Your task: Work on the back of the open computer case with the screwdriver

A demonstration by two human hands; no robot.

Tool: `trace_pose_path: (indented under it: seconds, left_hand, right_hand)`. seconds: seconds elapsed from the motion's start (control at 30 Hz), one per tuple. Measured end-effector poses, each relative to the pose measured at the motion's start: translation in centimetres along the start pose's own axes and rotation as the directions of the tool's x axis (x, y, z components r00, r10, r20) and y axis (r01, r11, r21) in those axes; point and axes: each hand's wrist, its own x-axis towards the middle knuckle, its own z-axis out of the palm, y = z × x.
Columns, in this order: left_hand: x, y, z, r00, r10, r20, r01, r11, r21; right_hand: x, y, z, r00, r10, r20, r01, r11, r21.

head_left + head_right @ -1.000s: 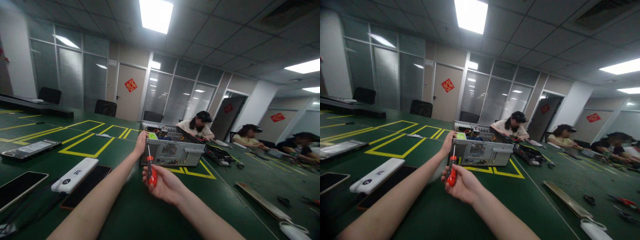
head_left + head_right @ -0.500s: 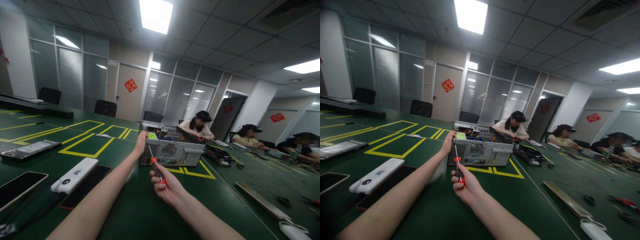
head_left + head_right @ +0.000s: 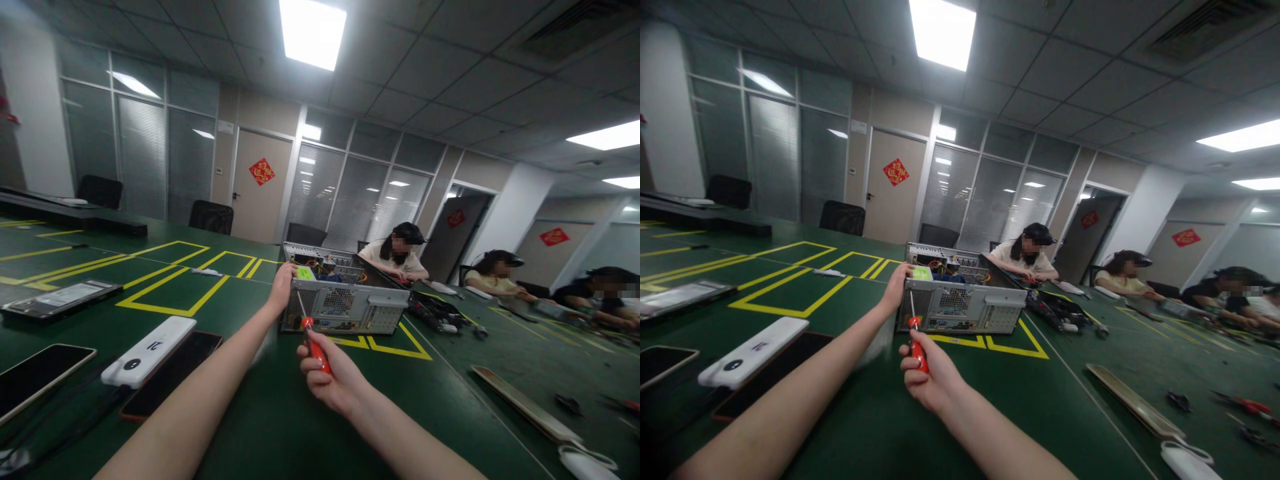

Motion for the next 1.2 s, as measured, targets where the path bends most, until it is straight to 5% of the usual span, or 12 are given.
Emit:
trace_pose_path:
  seconds: [0.17, 0.4, 0.7, 1.03, 1.2]
  left_hand:
    - [0.07, -0.17, 0.08, 1.000, 0.007, -0.007, -0.007, 1.000, -0.011]
    - [0.07, 0.13, -0.05, 1.000, -0.006, 0.002, 0.006, 1.000, -0.023]
    - [0.03, 0.28, -0.13, 1.000, -0.018, 0.006, 0.018, 1.000, -0.024]
    - [0.03, 0.36, -0.17, 1.000, -0.018, 0.006, 0.018, 1.000, 0.003]
    - [0.05, 0.52, -0.20, 1.000, -0.001, 0.000, 0.001, 1.000, -0.011]
  right_hand:
    - [0.41, 0.57, -0.02, 0.994, -0.012, -0.108, -0.001, 0.993, -0.121]
    - [0.47, 0.31, -0.26, 0.998, 0.061, -0.020, -0.063, 0.995, -0.072]
    - [0.18, 0.89, 0.62, 0.975, -0.085, -0.208, 0.062, 0.992, -0.110]
    - [0.21, 0.27, -0.24, 0.999, 0.020, 0.026, -0.021, 0.999, 0.025]
    - [0.35, 0.31, -0.22, 0.999, 0.032, -0.032, -0.033, 0.999, -0.036]
